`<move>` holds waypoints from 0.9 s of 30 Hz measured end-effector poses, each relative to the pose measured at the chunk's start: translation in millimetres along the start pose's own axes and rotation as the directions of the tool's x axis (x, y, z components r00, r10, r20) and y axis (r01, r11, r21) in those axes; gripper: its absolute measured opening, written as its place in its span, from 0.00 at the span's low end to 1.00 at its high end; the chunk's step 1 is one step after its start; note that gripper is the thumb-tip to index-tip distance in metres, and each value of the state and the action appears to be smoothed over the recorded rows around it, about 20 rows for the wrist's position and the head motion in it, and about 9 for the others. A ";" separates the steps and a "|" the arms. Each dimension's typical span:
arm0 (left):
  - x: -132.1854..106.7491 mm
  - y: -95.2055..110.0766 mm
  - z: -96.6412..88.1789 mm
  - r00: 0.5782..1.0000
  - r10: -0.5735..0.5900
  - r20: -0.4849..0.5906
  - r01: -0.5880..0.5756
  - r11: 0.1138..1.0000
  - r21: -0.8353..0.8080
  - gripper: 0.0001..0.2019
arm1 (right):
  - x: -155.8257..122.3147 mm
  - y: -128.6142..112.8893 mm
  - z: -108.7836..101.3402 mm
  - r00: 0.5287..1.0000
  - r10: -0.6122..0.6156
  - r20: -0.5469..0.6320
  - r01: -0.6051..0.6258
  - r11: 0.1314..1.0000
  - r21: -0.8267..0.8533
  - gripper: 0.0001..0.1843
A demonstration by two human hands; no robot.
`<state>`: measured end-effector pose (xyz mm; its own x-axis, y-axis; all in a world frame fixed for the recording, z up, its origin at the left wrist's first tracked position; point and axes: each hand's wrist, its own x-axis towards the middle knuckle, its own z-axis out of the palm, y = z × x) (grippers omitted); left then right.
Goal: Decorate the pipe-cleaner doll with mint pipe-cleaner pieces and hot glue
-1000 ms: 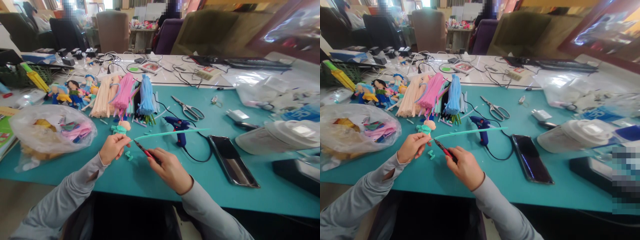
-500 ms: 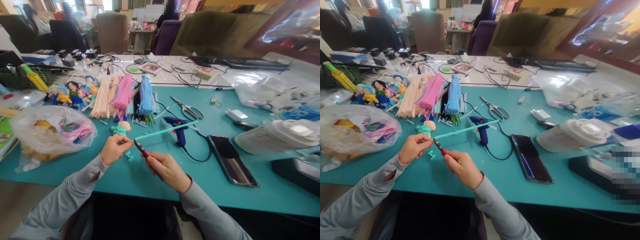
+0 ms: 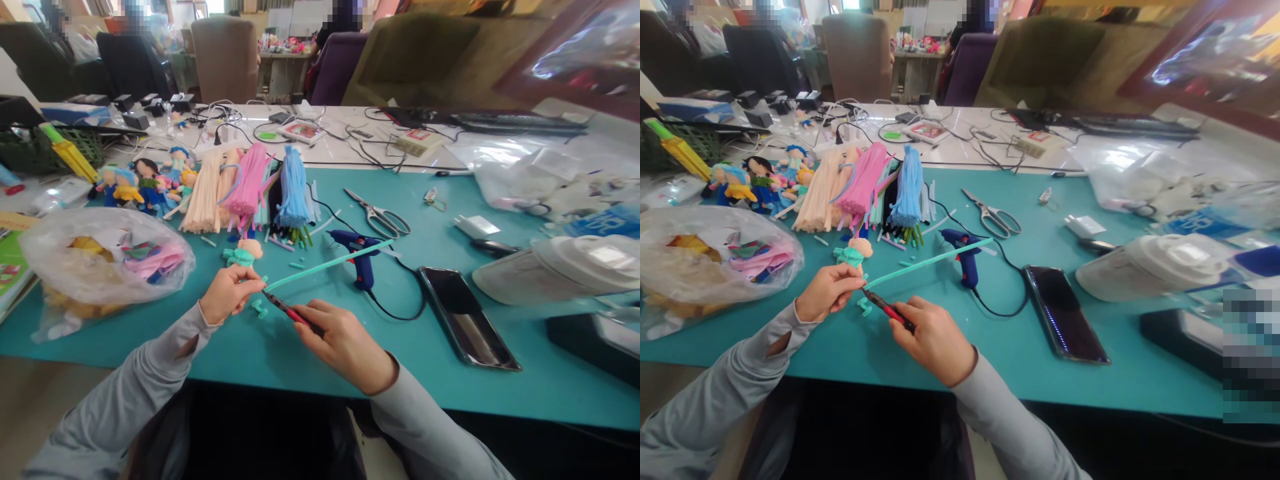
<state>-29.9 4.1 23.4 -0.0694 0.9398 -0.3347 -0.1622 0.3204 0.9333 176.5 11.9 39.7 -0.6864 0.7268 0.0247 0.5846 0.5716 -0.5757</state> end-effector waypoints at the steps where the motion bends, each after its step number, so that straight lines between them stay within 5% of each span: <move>1: 0.1 -0.8 -0.5 1.000 -0.005 0.014 0.005 1.000 0.016 0.14 | -0.3 -0.3 0.5 1.000 0.000 0.006 0.000 1.000 -0.010 0.15; 13: 2.2 -5.3 -2.6 0.996 -0.025 0.083 0.013 0.990 0.144 0.08 | -1.8 -3.7 0.7 0.998 0.023 0.053 -0.020 0.998 -0.064 0.14; 27: 1.5 -1.5 -1.3 0.997 -0.063 0.052 0.066 0.996 -0.066 0.14 | -3.2 0.7 -5.3 0.990 0.139 0.022 -0.141 0.978 0.154 0.18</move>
<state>-31.1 4.9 21.3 -0.0073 0.9226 -0.3856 -0.2315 0.3736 0.8982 181.5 12.0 43.5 -0.6078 0.7907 -0.0738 0.6016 0.3978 -0.6927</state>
